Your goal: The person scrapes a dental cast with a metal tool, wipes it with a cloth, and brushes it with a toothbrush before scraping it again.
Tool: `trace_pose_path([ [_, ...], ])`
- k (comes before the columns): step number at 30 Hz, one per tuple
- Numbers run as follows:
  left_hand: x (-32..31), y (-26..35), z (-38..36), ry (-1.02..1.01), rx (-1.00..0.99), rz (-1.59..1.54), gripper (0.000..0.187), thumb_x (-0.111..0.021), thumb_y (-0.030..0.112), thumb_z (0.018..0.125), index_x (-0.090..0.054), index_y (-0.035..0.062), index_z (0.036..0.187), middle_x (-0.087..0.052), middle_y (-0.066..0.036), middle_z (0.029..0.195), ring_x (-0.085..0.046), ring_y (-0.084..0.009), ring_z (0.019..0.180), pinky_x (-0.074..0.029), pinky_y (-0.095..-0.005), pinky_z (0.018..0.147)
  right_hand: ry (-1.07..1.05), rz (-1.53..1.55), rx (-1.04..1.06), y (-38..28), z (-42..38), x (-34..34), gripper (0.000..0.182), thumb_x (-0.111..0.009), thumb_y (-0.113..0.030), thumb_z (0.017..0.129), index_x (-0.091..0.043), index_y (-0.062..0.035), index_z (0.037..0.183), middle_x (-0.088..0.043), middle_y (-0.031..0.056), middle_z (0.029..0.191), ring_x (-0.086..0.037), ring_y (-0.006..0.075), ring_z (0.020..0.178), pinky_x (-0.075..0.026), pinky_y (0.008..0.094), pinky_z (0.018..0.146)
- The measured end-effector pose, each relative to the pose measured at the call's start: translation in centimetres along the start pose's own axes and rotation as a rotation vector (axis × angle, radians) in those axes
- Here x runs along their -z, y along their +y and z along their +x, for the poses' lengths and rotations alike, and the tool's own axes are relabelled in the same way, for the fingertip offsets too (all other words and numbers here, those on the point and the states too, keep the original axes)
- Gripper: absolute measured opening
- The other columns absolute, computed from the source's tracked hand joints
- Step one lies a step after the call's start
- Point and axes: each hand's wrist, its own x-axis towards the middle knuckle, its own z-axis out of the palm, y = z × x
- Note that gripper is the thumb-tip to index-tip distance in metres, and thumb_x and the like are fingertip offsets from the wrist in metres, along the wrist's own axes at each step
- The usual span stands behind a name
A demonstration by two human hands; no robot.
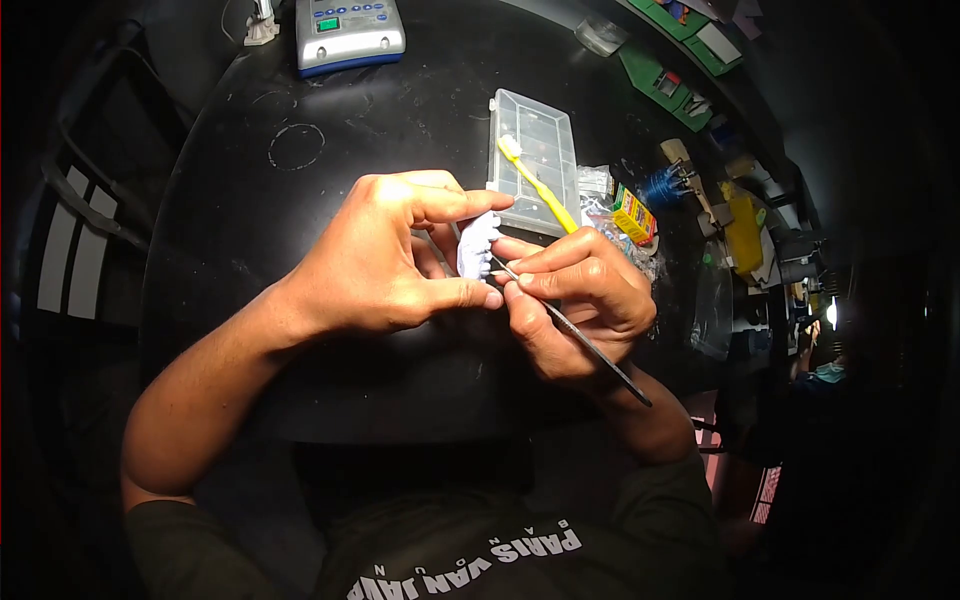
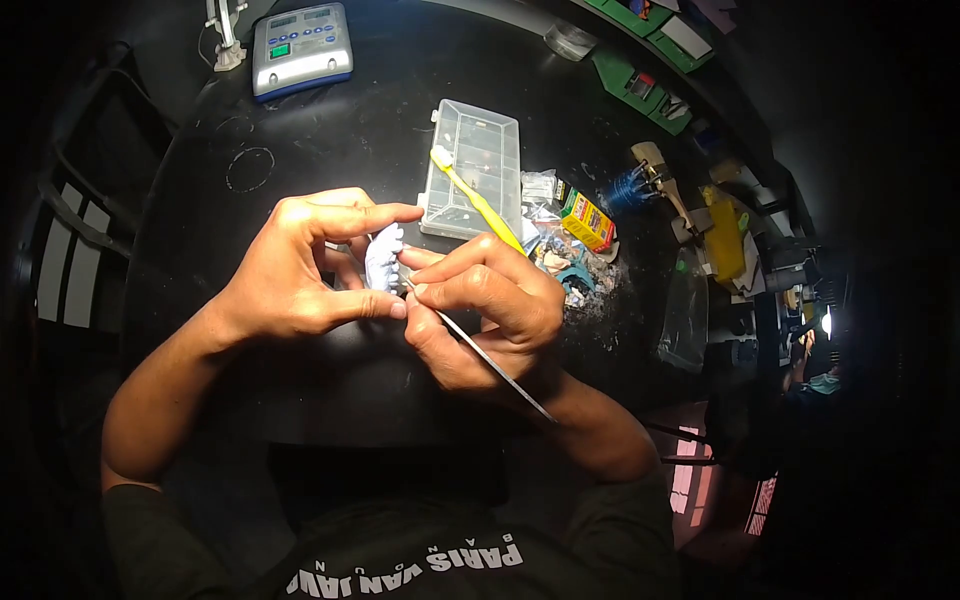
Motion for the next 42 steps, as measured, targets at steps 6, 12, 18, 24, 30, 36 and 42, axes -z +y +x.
trace_pose_path([
  [6,-0.08,0.28,-0.02,-0.001,0.036,-0.034,0.071,-0.098,0.012,0.076,-0.07,0.0016,0.14,-0.064,-0.004,0.093,-0.064,-0.0077,0.079,-0.059,-0.0216,0.063,0.036,0.014,-0.01,-0.08,-0.05,-0.1,0.018,-0.069,0.02,0.083,-0.065,0.0044,0.091,-0.066,0.0177,0.09,-0.073,0.0212,0.082,-0.068,0.0483,0.093],
  [12,-0.16,0.16,-0.01,0.007,0.012,-0.013,0.071,-0.098,0.012,0.075,-0.07,0.0019,0.139,-0.063,-0.003,0.09,-0.064,-0.0078,0.079,-0.06,-0.0221,0.062,0.025,0.009,0.005,0.14,0.02,0.01,0.018,-0.068,0.02,0.083,-0.064,0.0051,0.092,-0.066,0.0175,0.091,-0.073,0.0206,0.082,-0.068,0.0458,0.093],
  [18,-0.24,0.19,-0.09,0.021,0.014,-0.009,0.069,-0.098,0.011,0.075,-0.071,0.0002,0.138,-0.063,-0.003,0.088,-0.064,-0.0076,0.079,-0.06,-0.022,0.062,0.026,0.001,-0.008,0.15,-0.15,-0.07,0.017,-0.069,0.02,0.084,-0.065,0.0051,0.091,-0.066,0.0177,0.091,-0.074,0.0216,0.083,-0.068,0.0451,0.092],
  [24,-0.3,0.24,-0.09,0.033,-0.012,0.017,0.068,-0.098,0.012,0.075,-0.072,-0.0006,0.137,-0.064,-0.003,0.09,-0.065,-0.0072,0.078,-0.059,-0.0215,0.062,0.023,0.003,-0.008,0.05,-0.16,-0.02,0.017,-0.07,0.02,0.084,-0.065,0.0049,0.092,-0.067,0.0186,0.093,-0.075,0.0231,0.085,-0.068,0.0454,0.092],
  [30,-0.27,0.47,-0.11,0.033,0.006,0.014,0.067,-0.098,0.011,0.075,-0.072,-0.0003,0.136,-0.063,-0.003,0.089,-0.064,-0.007,0.078,-0.059,-0.0217,0.061,0.016,-0.009,0.011,0.12,-0.16,0.03,0.017,-0.07,0.019,0.084,-0.066,0.0049,0.092,-0.067,0.0186,0.092,-0.075,0.0239,0.085,-0.068,0.0466,0.092],
  [36,-0.31,0.27,-0.11,0.041,-0.015,0.03,0.067,-0.098,0.011,0.075,-0.072,-0.0003,0.136,-0.063,-0.003,0.089,-0.064,-0.0068,0.077,-0.058,-0.0207,0.06,0.011,-0.003,0.008,0.03,-0.1,0.1,0.018,-0.071,0.019,0.083,-0.066,0.0047,0.092,-0.067,0.0189,0.092,-0.075,0.024,0.084,-0.067,0.0475,0.093],
  [42,-0.22,0.43,-0.08,0.031,-0.006,0.036,0.067,-0.098,0.011,0.075,-0.072,-0.0006,0.136,-0.063,-0.003,0.09,-0.064,-0.0066,0.078,-0.059,-0.0204,0.061,-0.002,-0.006,0.017,-0.04,-0.1,0.13,0.018,-0.071,0.018,0.081,-0.067,0.0047,0.093,-0.068,0.0185,0.091,-0.075,0.0235,0.084,-0.067,0.0484,0.094],
])
